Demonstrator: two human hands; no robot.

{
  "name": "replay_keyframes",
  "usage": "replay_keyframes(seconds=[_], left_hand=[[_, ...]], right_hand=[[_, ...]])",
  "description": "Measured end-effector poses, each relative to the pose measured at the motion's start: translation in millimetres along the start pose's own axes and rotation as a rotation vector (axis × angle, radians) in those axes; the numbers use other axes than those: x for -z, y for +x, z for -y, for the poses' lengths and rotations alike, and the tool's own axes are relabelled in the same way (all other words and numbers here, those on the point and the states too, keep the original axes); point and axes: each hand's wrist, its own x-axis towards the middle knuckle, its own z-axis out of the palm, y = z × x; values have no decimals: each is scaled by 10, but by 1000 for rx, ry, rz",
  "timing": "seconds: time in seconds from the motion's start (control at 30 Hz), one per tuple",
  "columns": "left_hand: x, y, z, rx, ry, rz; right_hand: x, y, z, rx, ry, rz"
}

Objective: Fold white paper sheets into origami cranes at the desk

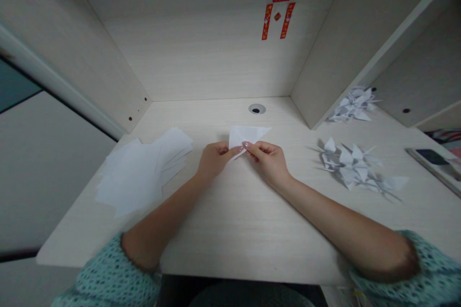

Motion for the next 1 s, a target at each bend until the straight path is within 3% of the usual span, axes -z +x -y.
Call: replay_keyframes(seconds=[0.27, 0.67, 1.0], left_hand=[[137, 40, -70, -82, 133, 74], [228, 73, -120, -35, 133, 131], [309, 136, -37, -40, 198, 127]], right_hand=[[33, 49, 26, -39, -37, -51], [72, 97, -25, -70, 33, -22], [72, 137, 53, -143, 166, -191]])
